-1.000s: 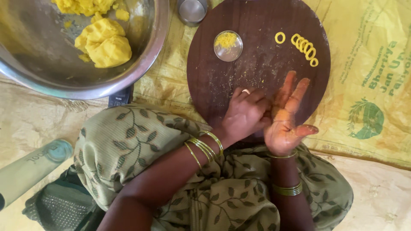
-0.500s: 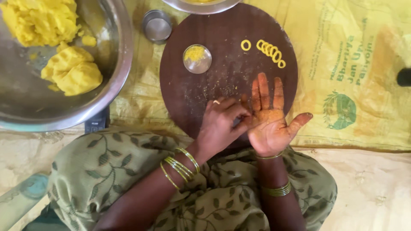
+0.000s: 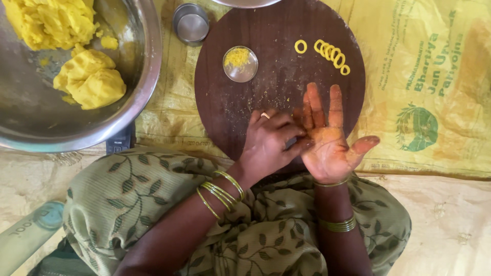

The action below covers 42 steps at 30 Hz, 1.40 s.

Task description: The person rolls small pieces of yellow dough between their palms to form thin rings and places them into a metal bowl. The person occasionally transfers finished rings from a wooden board to the bowl.

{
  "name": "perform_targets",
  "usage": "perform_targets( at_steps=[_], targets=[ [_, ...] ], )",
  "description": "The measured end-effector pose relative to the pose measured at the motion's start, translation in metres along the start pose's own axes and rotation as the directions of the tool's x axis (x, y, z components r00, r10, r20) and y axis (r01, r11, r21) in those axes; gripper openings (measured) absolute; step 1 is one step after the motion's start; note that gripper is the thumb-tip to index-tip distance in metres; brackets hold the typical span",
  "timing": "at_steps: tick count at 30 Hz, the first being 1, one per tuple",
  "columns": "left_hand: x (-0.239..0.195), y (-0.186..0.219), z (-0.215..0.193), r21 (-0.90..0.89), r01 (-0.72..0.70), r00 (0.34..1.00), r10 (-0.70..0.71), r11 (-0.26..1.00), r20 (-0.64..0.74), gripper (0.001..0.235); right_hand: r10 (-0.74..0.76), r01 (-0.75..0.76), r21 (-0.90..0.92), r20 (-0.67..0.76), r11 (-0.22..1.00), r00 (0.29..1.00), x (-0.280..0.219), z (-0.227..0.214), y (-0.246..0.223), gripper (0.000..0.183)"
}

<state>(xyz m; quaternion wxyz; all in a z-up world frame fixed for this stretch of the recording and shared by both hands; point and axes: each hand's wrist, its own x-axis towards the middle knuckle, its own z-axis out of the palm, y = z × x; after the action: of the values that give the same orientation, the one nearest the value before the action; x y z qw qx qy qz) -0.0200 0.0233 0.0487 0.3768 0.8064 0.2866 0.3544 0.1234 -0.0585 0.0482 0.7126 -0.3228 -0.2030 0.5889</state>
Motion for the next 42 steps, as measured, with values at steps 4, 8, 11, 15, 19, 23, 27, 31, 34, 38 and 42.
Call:
perform_targets(
  at_steps=[4, 8, 11, 15, 19, 23, 27, 31, 34, 38, 42],
  targets=[
    [-0.004, -0.005, 0.01, -0.085, 0.128, 0.991, -0.123, 0.988, 0.06, 0.018, 0.043, -0.038, -0.258, 0.017, 0.966, 0.999, -0.004, 0.006, -0.002, 0.116],
    [-0.011, -0.018, 0.022, -0.317, 0.368, 0.929, -0.328, 0.874, 0.172, 0.016, 0.025, -0.023, -0.288, 0.003, 0.957, 1.0, -0.005, 0.006, 0.002, 0.116],
    [-0.015, -0.03, 0.034, -0.583, 0.57, 0.82, -0.446, 0.579, 0.358, 0.015, -0.003, -0.001, -0.145, -0.026, 0.99, 1.0, -0.004, 0.001, 0.006, 0.112],
    [-0.022, -0.042, 0.045, -0.704, 0.659, 0.729, -0.456, 0.266, 0.511, 0.013, -0.014, 0.016, 0.048, -0.05, 0.999, 0.999, -0.003, -0.008, 0.008, 0.105],
    [-0.025, -0.044, 0.047, -0.672, 0.651, 0.748, -0.447, 0.353, 0.49, 0.014, -0.013, 0.026, 0.128, -0.105, 0.991, 0.994, -0.002, -0.015, 0.008, 0.102],
    [-0.02, -0.036, 0.044, -0.612, 0.587, 0.807, -0.438, 0.529, 0.396, 0.015, 0.008, 0.057, 0.511, -0.125, 0.857, 0.992, 0.0, -0.019, 0.003, 0.104],
    [-0.011, -0.02, 0.03, -0.293, 0.424, 0.905, -0.386, 0.857, 0.178, 0.017, -0.025, 0.042, 0.143, -0.121, 0.989, 0.992, 0.002, -0.014, 0.0, 0.102],
    [-0.003, -0.011, 0.012, -0.163, 0.05, 0.999, -0.048, 0.985, 0.02, 0.019, -0.019, 0.16, 0.64, -0.221, 0.752, 0.975, 0.003, -0.005, -0.001, 0.105],
    [-0.001, -0.007, 0.008, -0.105, 0.032, 0.998, -0.026, 0.994, 0.058, 0.02, -0.056, 0.139, 0.436, -0.197, 0.889, 0.979, 0.0, -0.001, 0.0, 0.105],
    [-0.002, -0.01, 0.011, -0.099, 0.092, 0.99, -0.081, 0.991, 0.112, 0.019, -0.079, 0.074, -0.076, -0.068, 0.994, 0.995, -0.007, -0.002, 0.005, 0.102],
    [-0.007, -0.016, 0.019, -0.205, 0.124, 0.991, -0.11, 0.971, 0.079, 0.018, -0.165, 0.137, -0.487, -0.016, 0.863, 0.986, -0.011, -0.005, 0.015, 0.103]
  ],
)
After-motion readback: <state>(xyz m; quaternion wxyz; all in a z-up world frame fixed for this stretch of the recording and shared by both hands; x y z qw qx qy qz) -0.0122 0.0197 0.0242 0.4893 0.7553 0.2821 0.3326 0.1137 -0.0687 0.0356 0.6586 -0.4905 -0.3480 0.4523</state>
